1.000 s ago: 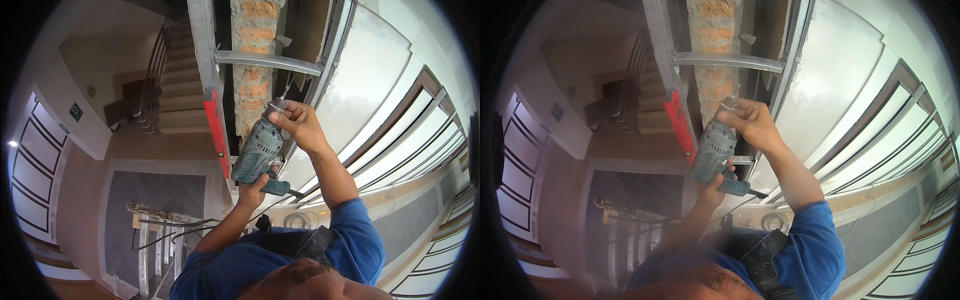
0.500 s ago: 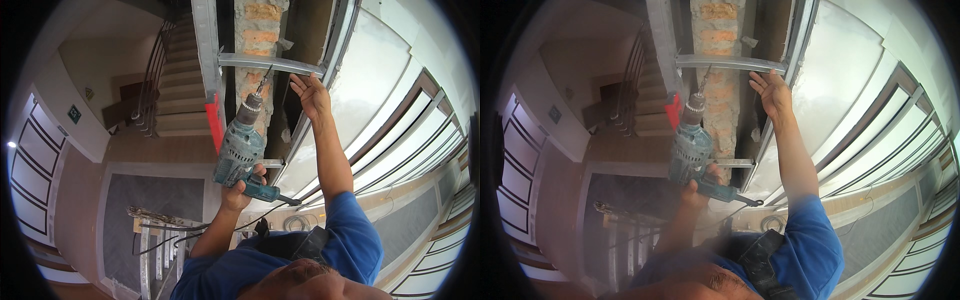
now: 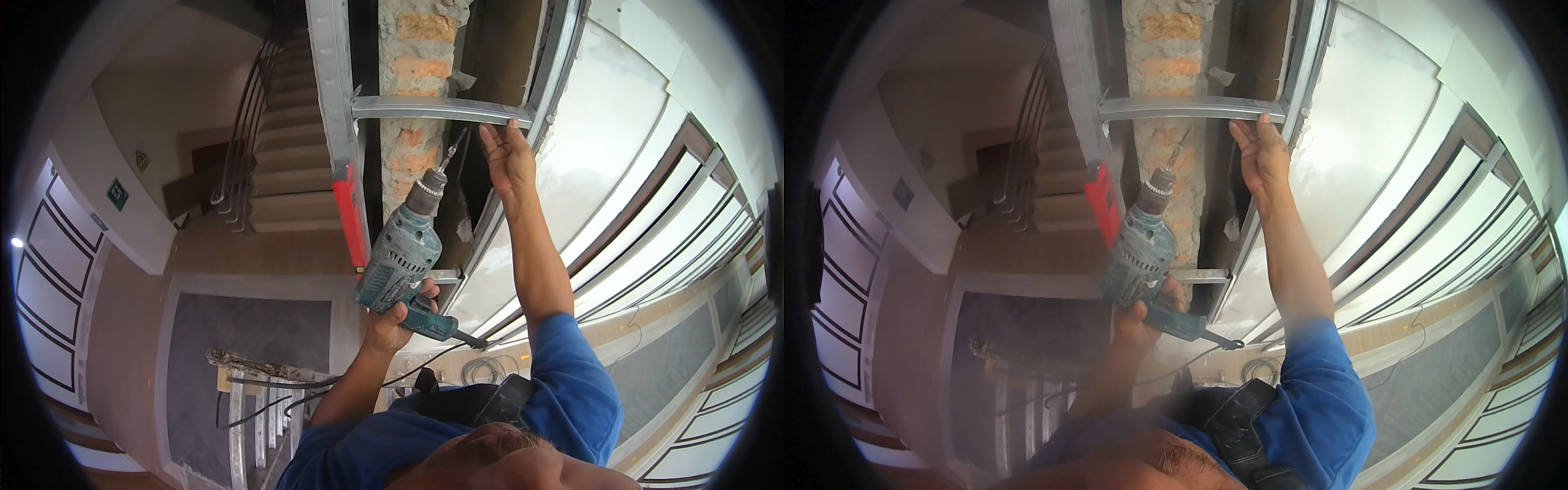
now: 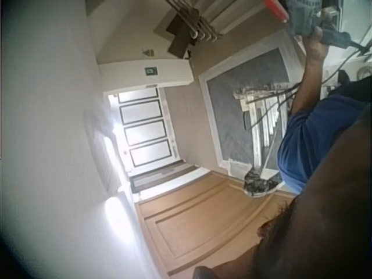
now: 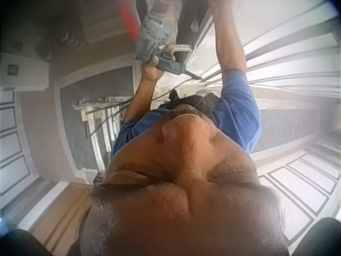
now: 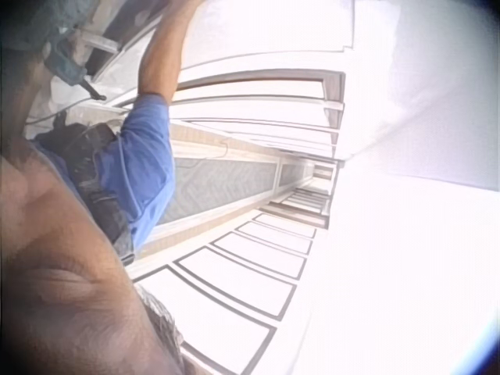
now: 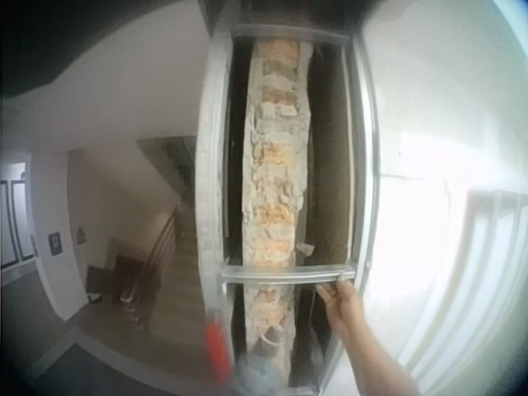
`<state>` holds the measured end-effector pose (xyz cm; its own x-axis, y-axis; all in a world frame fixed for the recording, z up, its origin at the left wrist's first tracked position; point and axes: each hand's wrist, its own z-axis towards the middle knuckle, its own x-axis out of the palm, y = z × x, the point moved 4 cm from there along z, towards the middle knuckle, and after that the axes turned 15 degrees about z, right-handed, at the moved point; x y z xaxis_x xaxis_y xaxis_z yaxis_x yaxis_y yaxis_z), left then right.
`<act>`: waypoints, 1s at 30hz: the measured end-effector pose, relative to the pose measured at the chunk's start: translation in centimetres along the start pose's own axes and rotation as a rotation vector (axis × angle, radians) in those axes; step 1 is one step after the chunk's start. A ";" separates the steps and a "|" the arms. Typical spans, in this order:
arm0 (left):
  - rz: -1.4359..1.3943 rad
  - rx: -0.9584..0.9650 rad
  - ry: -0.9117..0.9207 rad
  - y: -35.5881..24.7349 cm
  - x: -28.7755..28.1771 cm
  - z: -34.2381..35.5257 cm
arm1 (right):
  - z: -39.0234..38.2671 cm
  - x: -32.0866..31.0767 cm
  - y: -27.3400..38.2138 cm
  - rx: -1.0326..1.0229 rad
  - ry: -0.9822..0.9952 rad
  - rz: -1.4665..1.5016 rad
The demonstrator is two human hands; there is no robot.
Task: The person uses a corded power drill to fasten a metal ceiling frame to a brick wall. They repeatedly position the drill, drive screws into the frame, and adjust their grip while working overhead.
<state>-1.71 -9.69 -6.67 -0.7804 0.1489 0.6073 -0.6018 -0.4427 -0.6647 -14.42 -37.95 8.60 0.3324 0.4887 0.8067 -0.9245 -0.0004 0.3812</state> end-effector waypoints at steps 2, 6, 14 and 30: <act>0.009 -0.007 0.023 0.2 0.0 0.1 | 0.2 0.0 -0.4 -0.028 0.008 0.047; 0.025 -0.032 -0.016 0.3 0.0 -0.5 | 0.4 0.6 -1.4 -0.063 0.016 0.110; 0.036 -0.065 -0.035 0.8 -0.6 -0.6 | 1.2 2.0 -1.2 -0.135 0.022 0.092; -0.007 -0.093 -0.026 1.3 -0.4 -0.7 | 0.1 0.7 -1.8 -0.151 -0.073 0.102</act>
<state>-2.27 -9.74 -8.06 -0.7723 0.1281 0.6223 -0.6212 -0.3573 -0.6974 -12.55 -37.66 8.55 0.2426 0.4285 0.8704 -0.9699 0.0870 0.2275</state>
